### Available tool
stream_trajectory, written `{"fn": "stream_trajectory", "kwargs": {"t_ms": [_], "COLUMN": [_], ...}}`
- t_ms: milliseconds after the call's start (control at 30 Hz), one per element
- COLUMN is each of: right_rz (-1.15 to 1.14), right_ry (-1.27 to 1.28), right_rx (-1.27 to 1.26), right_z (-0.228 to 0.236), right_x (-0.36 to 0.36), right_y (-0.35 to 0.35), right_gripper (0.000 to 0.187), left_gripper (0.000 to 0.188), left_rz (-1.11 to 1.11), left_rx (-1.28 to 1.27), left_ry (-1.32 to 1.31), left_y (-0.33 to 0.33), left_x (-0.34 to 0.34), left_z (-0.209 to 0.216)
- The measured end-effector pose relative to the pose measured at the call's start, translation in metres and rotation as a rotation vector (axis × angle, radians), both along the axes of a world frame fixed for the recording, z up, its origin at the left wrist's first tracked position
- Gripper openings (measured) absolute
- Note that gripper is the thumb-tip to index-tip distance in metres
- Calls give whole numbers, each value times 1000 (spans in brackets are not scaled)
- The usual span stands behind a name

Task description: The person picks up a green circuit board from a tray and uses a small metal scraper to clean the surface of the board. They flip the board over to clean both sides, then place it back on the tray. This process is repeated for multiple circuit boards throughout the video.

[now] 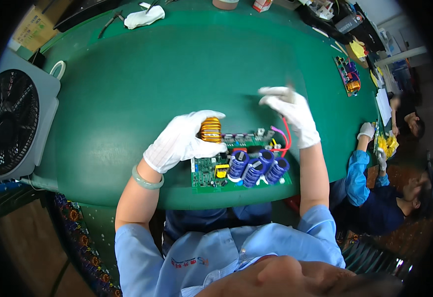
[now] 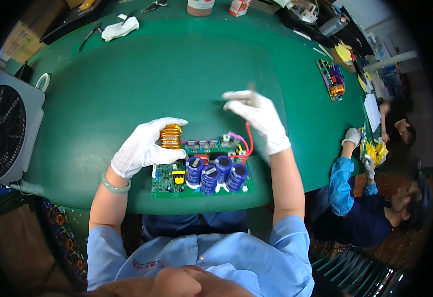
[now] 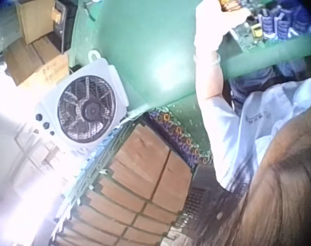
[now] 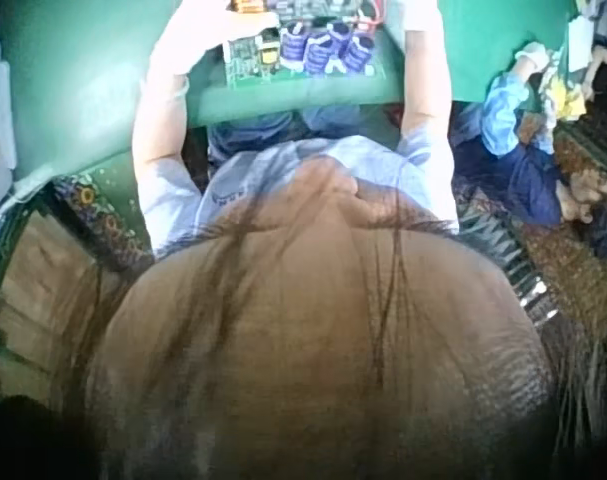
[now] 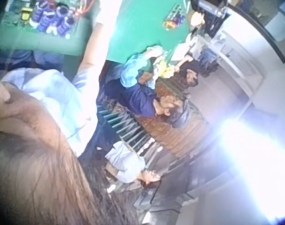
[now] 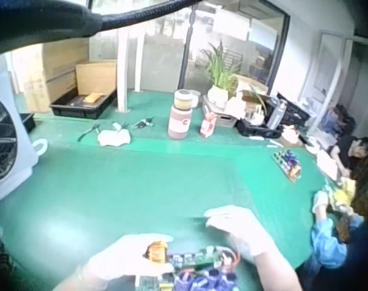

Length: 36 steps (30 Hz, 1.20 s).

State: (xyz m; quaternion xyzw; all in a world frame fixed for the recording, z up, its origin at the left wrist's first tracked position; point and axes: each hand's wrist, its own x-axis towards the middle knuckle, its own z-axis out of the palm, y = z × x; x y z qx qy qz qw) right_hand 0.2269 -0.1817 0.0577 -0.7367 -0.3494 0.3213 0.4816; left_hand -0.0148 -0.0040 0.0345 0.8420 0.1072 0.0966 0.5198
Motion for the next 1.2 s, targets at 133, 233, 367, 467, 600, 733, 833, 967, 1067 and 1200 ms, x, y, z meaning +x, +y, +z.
{"fn": "stream_trajectory", "kwargs": {"t_ms": [133,233,367,467,600,733,833,967,1067,1200], "right_rz": [226,387,552,536,505,487,495,477,473,661], "right_ry": [248,257,-98,-272,-321,-370,-313,-13,187,74], "right_rx": [-190,-273,-241,-168,-164,-138,-193,-158,-187,86], "right_z": [-22,-15,-12,-28,-37,-55,-41,-44,-24,-33], "right_x": [-23,-35,-39,-34,-32,-26,-24,14,34,36], "right_y": [19,18,23,21,23,26,28,6,-21,-35], "right_gripper": [23,23,34,42,48,54,49,38,26,26], "left_gripper": [64,66,66,67,65,65,65,64,65,64], "left_rz": [-93,-105,-91,-78,-68,-70,-68,-67,-43,-42], "left_rx": [63,92,82,141,142,180,159,154,138,128], "left_ry": [12,-13,25,-20,21,11,19,64,95,94], "left_y": [-3,-5,-3,-5,-6,-7,-6,-6,-7,-8], "left_x": [2,5,6,7,7,8,9,9,8,13], "left_z": [-7,-8,-5,-8,-5,-4,-5,0,-1,1]}}
